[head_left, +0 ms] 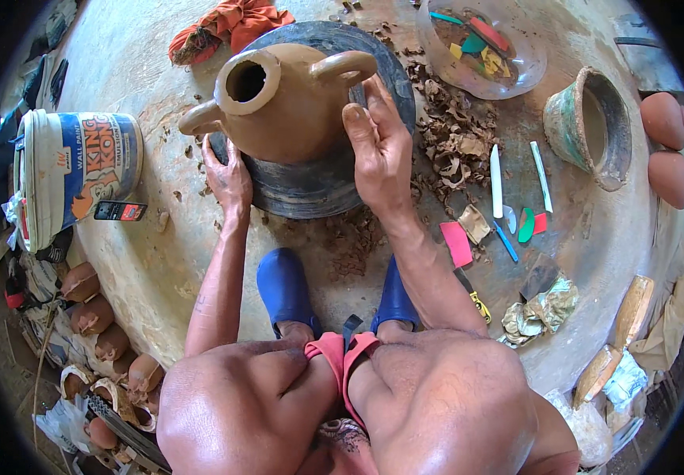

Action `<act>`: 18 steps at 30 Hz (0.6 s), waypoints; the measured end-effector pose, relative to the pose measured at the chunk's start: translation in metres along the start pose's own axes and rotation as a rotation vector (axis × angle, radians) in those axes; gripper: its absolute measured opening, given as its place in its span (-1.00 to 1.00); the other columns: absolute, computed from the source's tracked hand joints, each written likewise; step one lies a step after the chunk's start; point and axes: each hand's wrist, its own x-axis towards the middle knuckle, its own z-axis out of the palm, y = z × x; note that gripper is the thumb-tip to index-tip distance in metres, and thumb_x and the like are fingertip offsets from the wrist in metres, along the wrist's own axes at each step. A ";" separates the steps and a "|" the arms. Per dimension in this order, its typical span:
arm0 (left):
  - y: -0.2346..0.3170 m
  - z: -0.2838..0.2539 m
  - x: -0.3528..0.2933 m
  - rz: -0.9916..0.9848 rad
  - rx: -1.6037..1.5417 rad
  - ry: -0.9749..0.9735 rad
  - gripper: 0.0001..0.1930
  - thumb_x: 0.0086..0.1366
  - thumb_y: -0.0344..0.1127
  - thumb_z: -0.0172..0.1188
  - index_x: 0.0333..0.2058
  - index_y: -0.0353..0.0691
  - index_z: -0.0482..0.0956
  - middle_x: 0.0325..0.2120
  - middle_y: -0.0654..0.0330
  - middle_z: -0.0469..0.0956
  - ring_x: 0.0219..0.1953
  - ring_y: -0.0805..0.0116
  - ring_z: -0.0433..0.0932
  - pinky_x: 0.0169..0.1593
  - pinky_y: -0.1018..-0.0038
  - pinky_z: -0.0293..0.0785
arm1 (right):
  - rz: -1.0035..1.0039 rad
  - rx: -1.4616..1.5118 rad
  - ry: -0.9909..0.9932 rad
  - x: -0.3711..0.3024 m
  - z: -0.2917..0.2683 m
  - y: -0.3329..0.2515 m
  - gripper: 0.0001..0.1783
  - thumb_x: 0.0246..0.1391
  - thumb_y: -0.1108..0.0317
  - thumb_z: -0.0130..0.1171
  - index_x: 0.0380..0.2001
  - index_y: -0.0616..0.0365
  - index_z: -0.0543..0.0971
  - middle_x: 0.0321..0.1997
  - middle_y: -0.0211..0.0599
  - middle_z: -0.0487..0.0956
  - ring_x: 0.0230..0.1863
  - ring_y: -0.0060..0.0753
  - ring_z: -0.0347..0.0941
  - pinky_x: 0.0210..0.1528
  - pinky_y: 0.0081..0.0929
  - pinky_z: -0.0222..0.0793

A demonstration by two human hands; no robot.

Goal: The person shapes a clay vessel on a manual pottery wheel by hand, refining the handles and the body of the pot with their fingers and a small wooden tool.

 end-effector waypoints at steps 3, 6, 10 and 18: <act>-0.004 0.001 0.003 0.010 -0.023 -0.005 -0.22 0.51 0.06 0.24 0.46 -0.40 0.31 0.35 -0.30 0.47 0.40 -0.21 0.46 0.45 0.10 0.33 | -0.041 0.081 0.002 -0.005 0.004 -0.009 -0.14 0.46 -0.15 0.16 0.36 0.56 0.44 0.49 0.43 0.38 0.56 0.37 0.27 0.60 -0.04 0.11; -0.006 0.001 0.002 0.016 -0.010 0.006 -0.22 0.51 0.06 0.23 0.45 -0.43 0.31 0.35 -0.30 0.47 0.40 -0.22 0.46 0.46 0.11 0.32 | -0.061 -0.055 -0.045 -0.007 0.003 -0.009 -0.14 0.47 -0.13 0.16 0.32 0.63 0.44 0.46 0.43 0.42 0.53 0.40 0.29 0.61 0.00 0.10; -0.004 0.002 0.003 0.023 -0.045 -0.009 -0.23 0.52 0.05 0.23 0.45 -0.43 0.31 0.35 -0.31 0.47 0.41 -0.20 0.46 0.46 0.10 0.31 | -0.216 -0.480 -0.048 -0.002 -0.018 -0.007 -0.38 0.41 0.03 0.26 0.15 0.49 0.61 0.26 0.28 0.60 0.39 0.37 0.43 0.51 0.04 0.25; 0.005 -0.002 0.011 0.023 -0.090 -0.067 -0.24 0.53 0.03 0.24 0.46 -0.41 0.30 0.35 -0.29 0.49 0.39 -0.16 0.49 0.45 0.15 0.34 | 0.027 -0.089 0.121 0.019 -0.049 0.030 -0.89 0.23 0.41 0.50 -0.23 0.17 0.76 -0.24 -0.32 0.74 -0.22 -0.57 0.61 -0.17 -0.49 0.50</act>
